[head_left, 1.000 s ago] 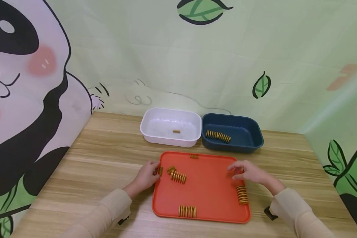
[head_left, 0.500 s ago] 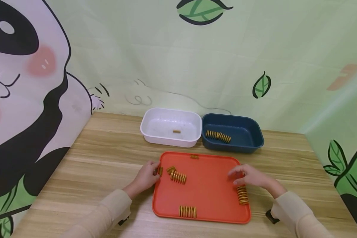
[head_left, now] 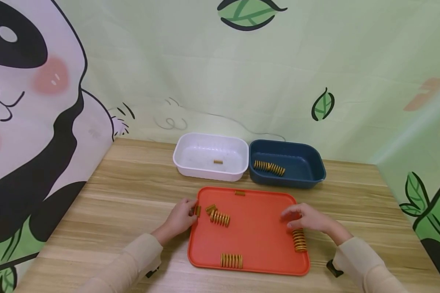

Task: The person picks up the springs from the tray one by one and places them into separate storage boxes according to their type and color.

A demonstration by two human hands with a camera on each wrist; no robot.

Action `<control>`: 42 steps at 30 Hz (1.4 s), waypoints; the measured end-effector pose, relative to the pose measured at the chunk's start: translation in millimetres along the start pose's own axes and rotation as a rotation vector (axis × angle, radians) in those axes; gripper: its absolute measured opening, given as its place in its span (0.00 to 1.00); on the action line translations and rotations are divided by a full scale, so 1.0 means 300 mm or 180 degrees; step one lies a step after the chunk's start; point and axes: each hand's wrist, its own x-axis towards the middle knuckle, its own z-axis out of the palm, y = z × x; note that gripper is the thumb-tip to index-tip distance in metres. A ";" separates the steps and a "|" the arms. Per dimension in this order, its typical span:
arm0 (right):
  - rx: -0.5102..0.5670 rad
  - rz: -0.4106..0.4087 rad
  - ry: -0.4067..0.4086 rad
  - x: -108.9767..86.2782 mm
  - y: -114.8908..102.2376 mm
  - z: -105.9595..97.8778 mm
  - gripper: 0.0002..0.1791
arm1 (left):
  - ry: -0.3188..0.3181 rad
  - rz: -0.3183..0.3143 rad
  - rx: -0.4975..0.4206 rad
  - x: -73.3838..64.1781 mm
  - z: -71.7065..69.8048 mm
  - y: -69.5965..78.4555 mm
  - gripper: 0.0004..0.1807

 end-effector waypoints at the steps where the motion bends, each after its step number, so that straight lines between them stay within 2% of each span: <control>1: -0.0001 0.0003 0.0000 0.002 0.001 0.000 0.16 | -0.0006 0.0003 0.0000 0.000 0.000 -0.001 0.28; 9: 0.0052 0.0008 0.0011 0.013 0.000 0.004 0.16 | -0.0024 -0.0018 -0.0016 0.001 0.002 -0.002 0.28; 15: 0.0067 -0.0034 0.0146 0.027 -0.008 0.002 0.16 | -0.0028 -0.0014 -0.0033 0.002 0.002 -0.002 0.28; 22: -0.0064 -0.0047 0.0329 0.058 -0.037 -0.009 0.16 | -0.0010 0.0014 -0.0001 0.001 0.000 -0.002 0.28; 35: -0.0261 -0.0107 0.0447 0.103 -0.090 -0.035 0.17 | -0.0022 -0.0009 -0.0016 0.003 0.001 -0.003 0.28; 42: -0.0245 -0.0068 0.0480 0.118 -0.111 -0.043 0.16 | -0.0008 0.0023 0.0008 0.000 -0.002 -0.002 0.27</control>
